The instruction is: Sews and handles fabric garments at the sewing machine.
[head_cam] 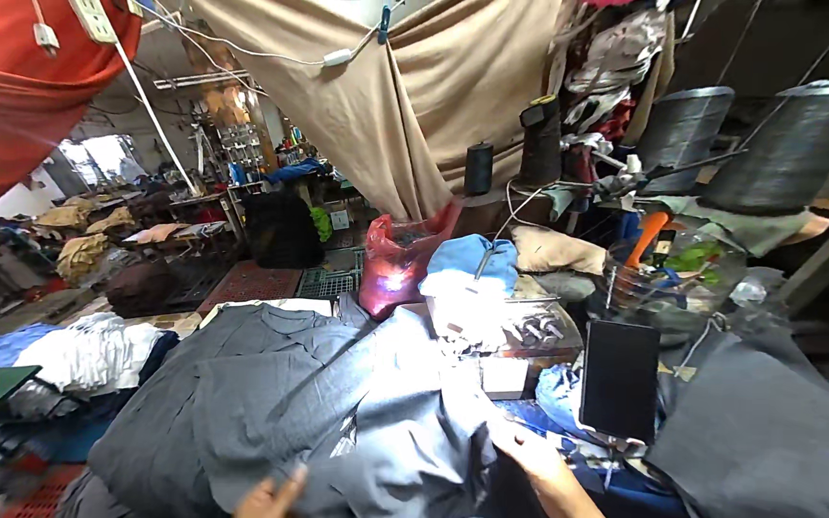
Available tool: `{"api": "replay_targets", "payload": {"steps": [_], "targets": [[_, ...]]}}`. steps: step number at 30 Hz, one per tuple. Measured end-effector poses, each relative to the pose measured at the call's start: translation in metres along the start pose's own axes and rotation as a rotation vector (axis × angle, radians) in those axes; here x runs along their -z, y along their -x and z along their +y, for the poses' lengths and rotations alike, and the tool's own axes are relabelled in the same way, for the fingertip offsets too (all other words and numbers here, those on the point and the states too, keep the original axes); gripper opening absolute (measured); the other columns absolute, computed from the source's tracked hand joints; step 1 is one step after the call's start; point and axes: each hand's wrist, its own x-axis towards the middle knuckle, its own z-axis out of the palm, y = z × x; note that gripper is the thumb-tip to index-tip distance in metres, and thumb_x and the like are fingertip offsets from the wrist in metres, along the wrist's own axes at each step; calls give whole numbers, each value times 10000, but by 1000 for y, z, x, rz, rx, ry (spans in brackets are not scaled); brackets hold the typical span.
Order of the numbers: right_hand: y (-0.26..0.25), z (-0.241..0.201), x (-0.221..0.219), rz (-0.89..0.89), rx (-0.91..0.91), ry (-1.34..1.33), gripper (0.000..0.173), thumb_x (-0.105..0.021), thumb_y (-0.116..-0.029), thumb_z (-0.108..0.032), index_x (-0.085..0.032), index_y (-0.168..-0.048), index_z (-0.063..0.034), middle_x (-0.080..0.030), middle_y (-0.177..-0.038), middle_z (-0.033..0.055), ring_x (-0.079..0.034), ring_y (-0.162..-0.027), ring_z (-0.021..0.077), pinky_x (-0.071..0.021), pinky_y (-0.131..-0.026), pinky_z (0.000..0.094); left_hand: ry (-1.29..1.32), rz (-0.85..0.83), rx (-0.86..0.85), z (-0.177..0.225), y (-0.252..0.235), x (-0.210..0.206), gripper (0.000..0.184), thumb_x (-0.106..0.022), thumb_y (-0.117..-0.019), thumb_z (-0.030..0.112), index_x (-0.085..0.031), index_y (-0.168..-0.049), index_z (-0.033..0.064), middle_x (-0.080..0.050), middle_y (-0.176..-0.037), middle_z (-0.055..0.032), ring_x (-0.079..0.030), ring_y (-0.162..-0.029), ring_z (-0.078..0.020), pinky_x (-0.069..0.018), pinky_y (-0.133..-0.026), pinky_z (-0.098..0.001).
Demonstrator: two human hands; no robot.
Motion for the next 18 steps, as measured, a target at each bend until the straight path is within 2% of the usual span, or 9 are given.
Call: {"api": "replay_targets", "payload": {"steps": [3, 6, 8, 9, 10, 11, 14, 16, 18], "targets": [[8, -8, -25, -76, -56, -165, 39, -688, -895, -127, -690, -904, -89, -688, -798, -40, -647, -728, 47, -557, -684, 246, -17, 188, -363, 110, -4, 41, 100, -607, -1024, 131, -592, -1062, 40, -673, -689, 55, -593, -464, -41, -535, -438, -219], [10, -13, -51, -152, -168, -336, 60, -693, -901, -125, -683, -935, -77, -694, -810, -14, -650, -704, 71, -556, -646, 251, 60, 404, -561, 157, -59, 41, 136, -618, -1017, 130, -603, -1110, 32, -683, -814, 38, -646, -589, -27, -579, -540, -212], [12, -10, -62, -151, -215, -416, 36, -703, -890, -91, -680, -910, -71, -697, -791, -3, -655, -690, 80, -562, -637, 255, 57, 415, -637, 150, -98, 22, 374, -596, -1020, 93, -492, -1358, -31, -632, -1205, -96, -680, -1012, -107, -590, -878, -292], [13, -7, -65, -155, -213, -445, 30, -703, -882, -87, -679, -865, -88, -675, -754, -21, -621, -658, 63, -531, -615, 242, -6, 368, -695, 138, -111, 10, 533, -592, -1007, 77, -384, -1479, -57, -523, -1445, -182, -574, -1272, -185, -494, -1060, -347], [14, -1, -66, -163, -205, -461, 54, -703, -883, -89, -675, -839, -101, -662, -732, -35, -602, -642, 49, -512, -608, 231, -87, 321, -744, 123, -117, -8, 635, -616, -991, 88, -319, -1529, -75, -413, -1556, -240, -455, -1416, -269, -415, -1149, -415], [15, 5, -66, -166, -199, -472, 77, -711, -880, -85, -673, -817, -109, -658, -717, -42, -598, -635, 44, -510, -606, 227, -174, 274, -791, 105, -116, -31, 676, -653, -971, 114, -322, -1525, -88, -387, -1570, -274, -412, -1449, -332, -402, -1155, -467], [19, 13, -62, -155, -247, -494, 116, -710, -889, -68, -647, -802, -114, -656, -713, -33, -618, -654, 65, -545, -643, 256, -460, 33, -1058, 26, -98, -107, 661, -753, -834, 208, -512, -1329, -159, -528, -1389, -359, -507, -1336, -450, -443, -1112, -538], [21, 8, -59, -162, -299, -506, 130, -674, -921, -60, -605, -826, -116, -647, -731, -26, -621, -668, 78, -554, -663, 270, -690, -39, -1275, -21, -90, -143, 461, -777, -801, 302, -695, -1159, 23, -660, -1228, -248, -614, -1198, -411, -492, -1032, -555], [26, -1, -57, -168, -362, -520, 78, -634, -959, -64, -616, -886, -86, -679, -768, 3, -660, -699, 109, -581, -689, 301, -844, -9, -1398, -49, -98, -155, 344, -715, -779, 240, -726, -1107, 136, -695, -1138, -181, -656, -1093, -384, -522, -943, -547]]}}
